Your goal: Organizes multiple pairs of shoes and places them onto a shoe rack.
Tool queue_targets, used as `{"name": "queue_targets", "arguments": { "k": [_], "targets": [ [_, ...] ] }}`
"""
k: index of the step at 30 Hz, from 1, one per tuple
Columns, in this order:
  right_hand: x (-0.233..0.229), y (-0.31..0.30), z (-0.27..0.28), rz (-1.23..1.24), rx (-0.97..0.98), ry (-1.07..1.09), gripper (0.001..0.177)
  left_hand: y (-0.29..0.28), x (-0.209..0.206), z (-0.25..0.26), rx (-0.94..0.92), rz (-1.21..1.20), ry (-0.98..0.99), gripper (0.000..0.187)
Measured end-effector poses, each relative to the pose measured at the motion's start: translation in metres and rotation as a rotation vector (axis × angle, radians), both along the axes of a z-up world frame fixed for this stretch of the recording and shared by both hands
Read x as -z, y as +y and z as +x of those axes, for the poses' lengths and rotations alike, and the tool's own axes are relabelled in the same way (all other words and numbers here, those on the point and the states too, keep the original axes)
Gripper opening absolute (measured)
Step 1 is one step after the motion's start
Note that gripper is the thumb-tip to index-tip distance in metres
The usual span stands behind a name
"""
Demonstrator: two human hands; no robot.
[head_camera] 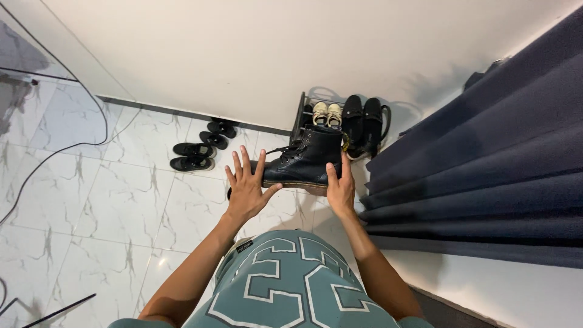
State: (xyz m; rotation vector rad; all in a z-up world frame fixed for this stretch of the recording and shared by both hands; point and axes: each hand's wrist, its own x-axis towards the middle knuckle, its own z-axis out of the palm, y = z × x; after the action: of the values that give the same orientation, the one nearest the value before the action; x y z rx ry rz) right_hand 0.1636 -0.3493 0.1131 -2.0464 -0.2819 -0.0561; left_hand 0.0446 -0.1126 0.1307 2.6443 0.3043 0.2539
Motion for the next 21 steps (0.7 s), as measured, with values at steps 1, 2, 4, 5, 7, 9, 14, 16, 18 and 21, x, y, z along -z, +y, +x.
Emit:
{"name": "queue_targets", "arguments": {
  "k": [1,2,4,5,7,9,14,16,18,21],
  "targets": [
    [0.002,-0.005,0.001,-0.001,0.004,-0.002,0.068,-0.003,0.000,0.002,0.004,-0.001,-0.002,0.102],
    [0.004,-0.010,0.002,0.001,0.005,0.008,0.067,-0.006,0.001,0.004,-0.008,0.005,0.001,0.101],
    [0.003,-0.018,0.003,0.003,0.007,0.018,0.067,-0.012,0.001,0.007,-0.019,0.009,0.005,0.101],
    [0.001,-0.020,0.003,-0.008,0.014,0.053,0.067,-0.015,0.000,0.009,-0.026,0.025,0.018,0.101],
    [0.002,-0.026,0.004,-0.020,0.019,0.087,0.066,-0.021,-0.001,0.010,-0.035,0.041,0.030,0.101],
    [0.009,-0.033,0.007,-0.029,0.022,0.106,0.066,-0.027,-0.002,0.011,-0.033,0.036,0.046,0.101],
    [0.011,-0.046,0.005,-0.007,0.010,0.080,0.065,-0.038,0.007,0.010,-0.028,0.020,0.022,0.098],
    [0.019,-0.051,0.006,0.002,0.006,0.074,0.065,-0.042,0.012,0.009,-0.029,0.010,0.012,0.098],
    [0.026,-0.056,0.006,-0.002,0.001,0.076,0.064,-0.044,0.013,0.007,-0.025,-0.004,0.035,0.097],
    [0.027,-0.060,0.004,-0.004,0.010,0.100,0.064,-0.046,0.016,0.005,-0.038,-0.020,0.047,0.097]
  ]
}}
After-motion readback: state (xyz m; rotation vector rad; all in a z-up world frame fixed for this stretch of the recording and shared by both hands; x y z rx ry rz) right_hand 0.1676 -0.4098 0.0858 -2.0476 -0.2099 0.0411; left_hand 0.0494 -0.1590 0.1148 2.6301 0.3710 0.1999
